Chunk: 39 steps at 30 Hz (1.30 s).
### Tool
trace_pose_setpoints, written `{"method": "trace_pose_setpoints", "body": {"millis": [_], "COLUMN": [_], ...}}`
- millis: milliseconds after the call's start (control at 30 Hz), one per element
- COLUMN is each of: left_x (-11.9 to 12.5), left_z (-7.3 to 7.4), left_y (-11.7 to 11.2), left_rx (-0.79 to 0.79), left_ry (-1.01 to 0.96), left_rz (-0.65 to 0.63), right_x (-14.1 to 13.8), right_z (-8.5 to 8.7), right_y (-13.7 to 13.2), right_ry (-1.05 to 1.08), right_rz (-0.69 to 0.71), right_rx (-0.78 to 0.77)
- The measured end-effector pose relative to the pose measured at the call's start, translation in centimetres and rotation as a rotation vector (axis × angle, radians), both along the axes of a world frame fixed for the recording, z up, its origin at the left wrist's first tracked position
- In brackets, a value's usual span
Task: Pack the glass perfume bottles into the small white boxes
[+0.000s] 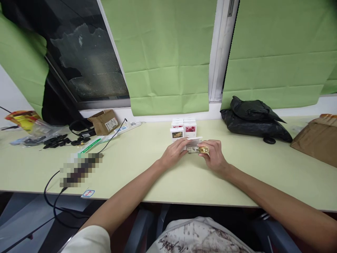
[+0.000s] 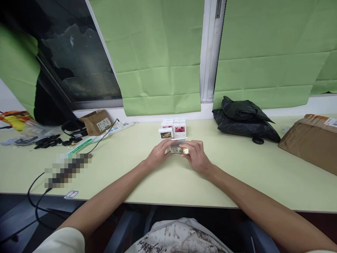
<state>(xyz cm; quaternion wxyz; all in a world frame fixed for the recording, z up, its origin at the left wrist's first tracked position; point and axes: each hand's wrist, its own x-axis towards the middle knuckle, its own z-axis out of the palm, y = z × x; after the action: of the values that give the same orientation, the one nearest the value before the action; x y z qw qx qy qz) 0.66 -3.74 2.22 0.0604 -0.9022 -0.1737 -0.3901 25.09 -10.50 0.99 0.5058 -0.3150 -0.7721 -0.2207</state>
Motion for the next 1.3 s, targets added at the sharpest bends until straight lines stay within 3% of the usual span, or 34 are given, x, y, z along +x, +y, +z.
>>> {"method": "trace_pose_setpoints", "body": {"millis": [367,533,767,933,1300], "left_x": [0.5,0.7,1.0,1.1,1.3], "left_z": [0.0,0.1,0.2,0.0,0.0], "left_y": [-0.8,-1.2,-1.5,-1.6,-1.8], "left_rx": [-0.087,-0.161,-0.177,-0.112,-0.213], "left_ry": [-0.063,-0.074,-0.092,-0.089,-0.129], "left_rz": [-0.030,-0.040,-0.039,-0.035,-0.071], "right_x": [-0.3,-0.1,0.0,-0.2,-0.4], "right_z": [1.4,1.6,1.9,1.7,1.2], "right_y": [-0.1,-0.2,-0.3,-0.3,-0.1], "right_ry": [0.134,0.155,0.148,0.108,0.038], "right_rz": [-0.073,-0.091,-0.095,-0.071,-0.043], "right_rx": [-0.040,-0.112,-0.097,-0.029,-0.095]}}
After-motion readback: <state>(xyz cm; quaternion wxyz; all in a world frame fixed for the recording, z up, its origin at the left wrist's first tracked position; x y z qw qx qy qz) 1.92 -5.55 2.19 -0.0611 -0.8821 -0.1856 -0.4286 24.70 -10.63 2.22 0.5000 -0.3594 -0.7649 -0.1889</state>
